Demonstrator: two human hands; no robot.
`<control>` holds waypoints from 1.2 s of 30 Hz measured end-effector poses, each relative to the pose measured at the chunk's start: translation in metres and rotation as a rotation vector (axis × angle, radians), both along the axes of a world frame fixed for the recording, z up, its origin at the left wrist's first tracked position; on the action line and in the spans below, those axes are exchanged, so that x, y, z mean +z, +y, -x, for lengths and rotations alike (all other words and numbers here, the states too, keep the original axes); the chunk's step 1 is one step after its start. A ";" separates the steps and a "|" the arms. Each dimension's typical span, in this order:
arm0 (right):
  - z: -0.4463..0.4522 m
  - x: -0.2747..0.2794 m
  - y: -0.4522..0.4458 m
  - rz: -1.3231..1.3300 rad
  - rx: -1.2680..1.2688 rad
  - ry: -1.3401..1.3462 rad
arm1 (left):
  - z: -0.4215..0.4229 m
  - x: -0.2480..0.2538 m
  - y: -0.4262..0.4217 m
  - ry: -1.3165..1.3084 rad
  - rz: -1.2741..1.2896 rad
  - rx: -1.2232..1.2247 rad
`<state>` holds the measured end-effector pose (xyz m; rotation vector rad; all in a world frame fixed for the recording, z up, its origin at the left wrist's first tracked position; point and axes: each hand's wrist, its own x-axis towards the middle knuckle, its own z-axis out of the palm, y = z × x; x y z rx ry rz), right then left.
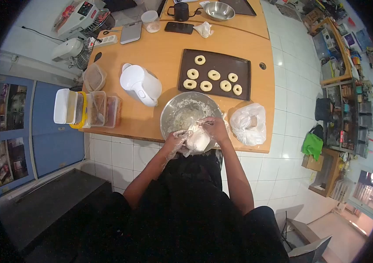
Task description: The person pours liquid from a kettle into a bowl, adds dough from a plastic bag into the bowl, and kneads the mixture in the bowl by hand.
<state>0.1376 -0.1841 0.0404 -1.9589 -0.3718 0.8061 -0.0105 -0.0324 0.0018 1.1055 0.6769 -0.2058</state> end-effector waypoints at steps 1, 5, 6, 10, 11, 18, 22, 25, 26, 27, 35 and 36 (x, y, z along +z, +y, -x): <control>0.001 0.002 0.002 -0.022 0.002 0.001 | 0.001 -0.002 0.002 -0.020 -0.025 0.000; 0.001 0.000 -0.003 -0.028 -0.036 0.084 | -0.001 -0.001 0.005 -0.037 -0.054 -0.014; 0.004 0.006 -0.005 -0.054 -0.029 0.080 | -0.001 -0.003 0.006 -0.046 -0.113 -0.040; 0.014 0.004 -0.013 -0.224 -0.084 0.059 | -0.006 -0.002 0.006 -0.113 -0.210 -0.110; 0.018 0.001 -0.015 -0.241 -0.109 0.060 | -0.007 0.001 0.007 -0.136 -0.242 -0.120; 0.039 0.018 -0.022 -0.339 -0.279 -0.019 | -0.020 0.031 0.015 -0.257 -0.204 -0.152; 0.031 0.019 -0.042 -0.334 -0.415 -0.188 | -0.024 0.024 0.021 -0.325 -0.141 -0.114; 0.022 0.028 -0.067 -0.374 -0.587 -0.330 | -0.018 -0.013 0.041 -0.203 -0.478 -0.193; 0.018 0.031 -0.075 -0.339 -0.661 -0.372 | -0.016 -0.017 0.045 -0.168 -0.578 -0.219; 0.013 0.033 -0.083 -0.304 -0.735 -0.413 | -0.015 -0.022 0.048 -0.132 -0.679 -0.244; -0.021 -0.008 -0.131 -0.409 -1.074 -0.644 | -0.025 -0.042 0.044 -0.016 -0.845 -0.446; -0.024 -0.018 -0.134 -0.394 -1.081 -0.663 | -0.027 -0.042 0.043 -0.004 -0.859 -0.432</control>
